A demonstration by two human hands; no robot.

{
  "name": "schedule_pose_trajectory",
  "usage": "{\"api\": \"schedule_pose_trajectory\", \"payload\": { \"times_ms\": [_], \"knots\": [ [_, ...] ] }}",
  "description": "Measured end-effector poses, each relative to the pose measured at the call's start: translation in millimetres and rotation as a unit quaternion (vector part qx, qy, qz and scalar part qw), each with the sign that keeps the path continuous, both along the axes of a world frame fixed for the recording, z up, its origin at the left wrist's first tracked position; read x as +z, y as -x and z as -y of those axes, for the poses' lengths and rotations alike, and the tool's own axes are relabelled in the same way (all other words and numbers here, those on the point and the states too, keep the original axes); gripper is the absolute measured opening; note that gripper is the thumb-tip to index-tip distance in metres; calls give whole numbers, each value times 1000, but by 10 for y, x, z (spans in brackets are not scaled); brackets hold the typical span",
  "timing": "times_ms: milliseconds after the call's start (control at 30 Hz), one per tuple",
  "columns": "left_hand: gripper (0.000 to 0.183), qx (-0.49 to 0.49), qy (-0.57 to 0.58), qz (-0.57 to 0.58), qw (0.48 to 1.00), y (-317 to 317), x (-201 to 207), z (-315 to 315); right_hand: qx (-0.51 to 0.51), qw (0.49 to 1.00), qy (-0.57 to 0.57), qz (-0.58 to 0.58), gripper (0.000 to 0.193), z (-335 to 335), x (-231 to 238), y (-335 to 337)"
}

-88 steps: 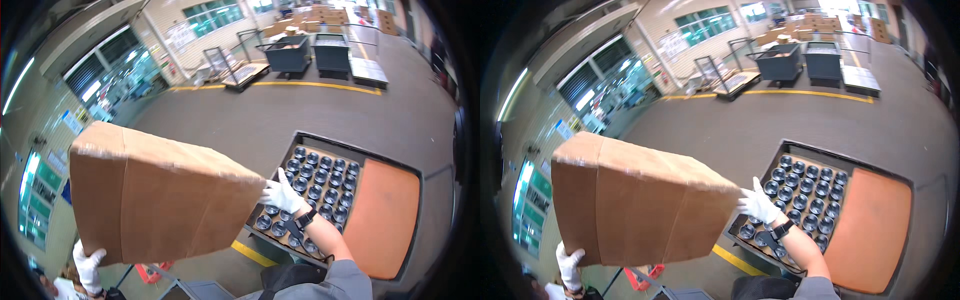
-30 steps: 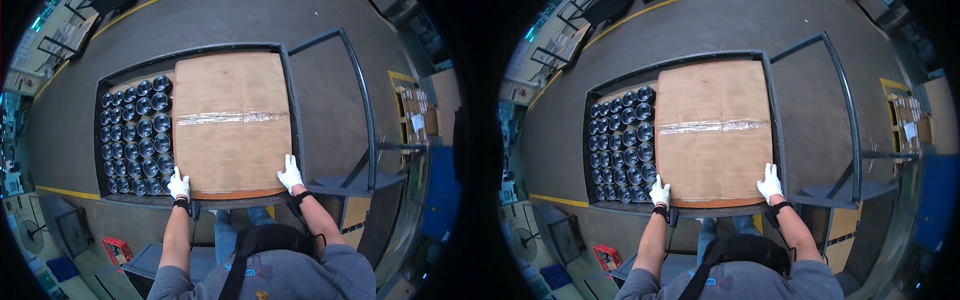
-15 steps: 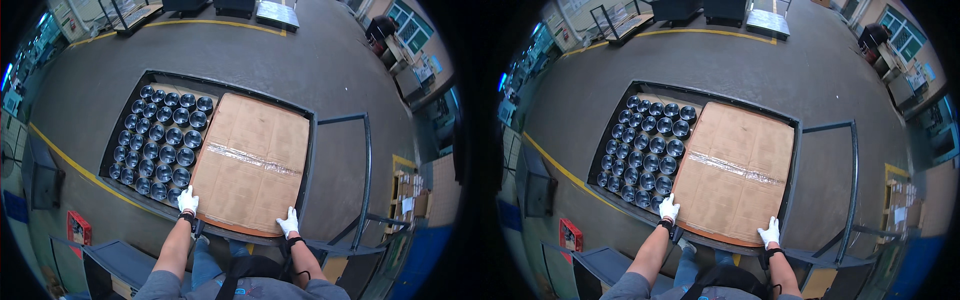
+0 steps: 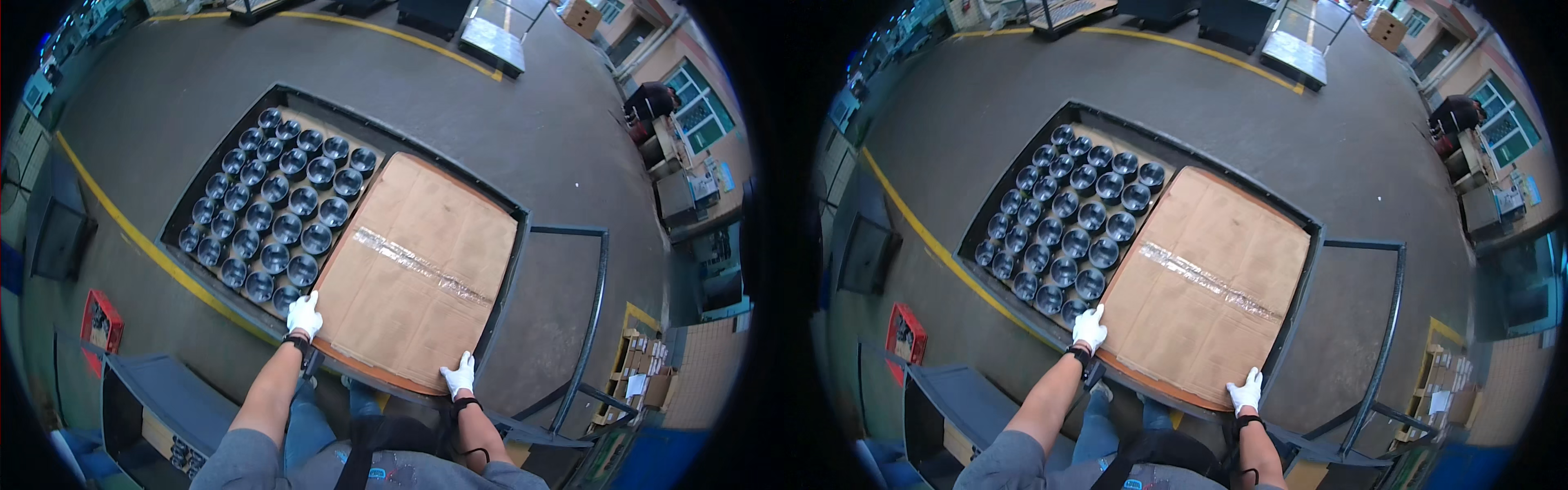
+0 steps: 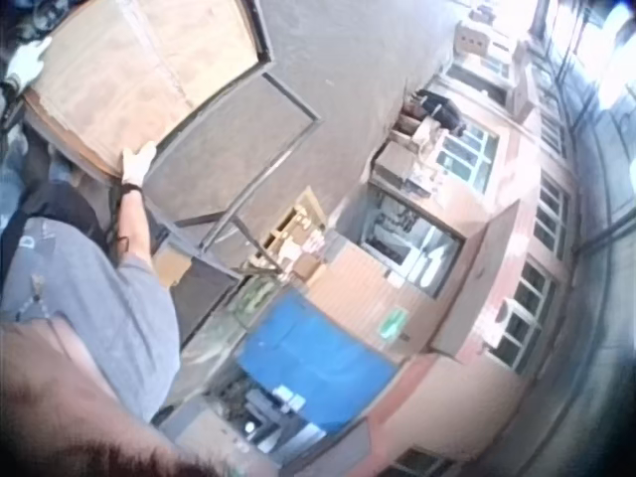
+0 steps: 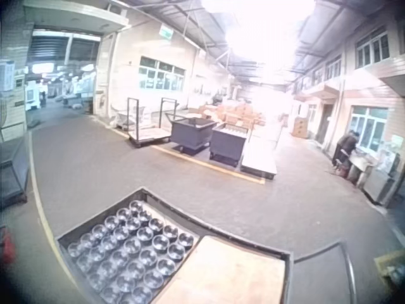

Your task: Inspecting metal pistons for quality and sorting them into a storage bin.

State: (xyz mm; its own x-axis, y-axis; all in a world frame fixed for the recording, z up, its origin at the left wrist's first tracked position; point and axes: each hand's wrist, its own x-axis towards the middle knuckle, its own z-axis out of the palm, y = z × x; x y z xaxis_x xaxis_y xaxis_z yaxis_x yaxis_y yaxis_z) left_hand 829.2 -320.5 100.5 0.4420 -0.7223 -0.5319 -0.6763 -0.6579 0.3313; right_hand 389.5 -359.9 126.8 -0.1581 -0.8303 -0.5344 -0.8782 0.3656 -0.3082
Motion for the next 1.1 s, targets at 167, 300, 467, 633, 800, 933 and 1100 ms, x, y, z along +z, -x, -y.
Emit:
{"api": "schedule_pose_trajectory", "payload": {
  "times_ms": [167, 300, 467, 633, 800, 933, 1100],
  "knots": [
    [68, -31, 4, -66, 997, -126, 140, 27, 13, 999, -15, -40, 104, 39, 10, -19],
    [68, -30, 93, -77, 992, -315, 310, -287, 42, 992, -51, -108, 90, 40, 233, -223],
    [64, 117, 156, -182, 964, -709, 894, -1549, 159, 981, -15, -112, 60, -336, 311, -611],
    [59, 254, 91, -186, 945, -1027, 1108, -3637, 264, 959, -102, 5, 56, -873, 519, -1669],
    [63, 390, -7, -44, 920, -1011, 653, -5747, 578, 786, -184, 120, 37, -1052, 730, -2917],
    [45, 350, -188, -57, 916, -560, -95, -6710, 643, 745, -175, 32, 51, -810, 1096, -4016],
    [34, 77, -34, -99, 992, -789, -212, -6360, 594, 800, -69, 52, 46, -21, 892, -4309]
  ]
}}
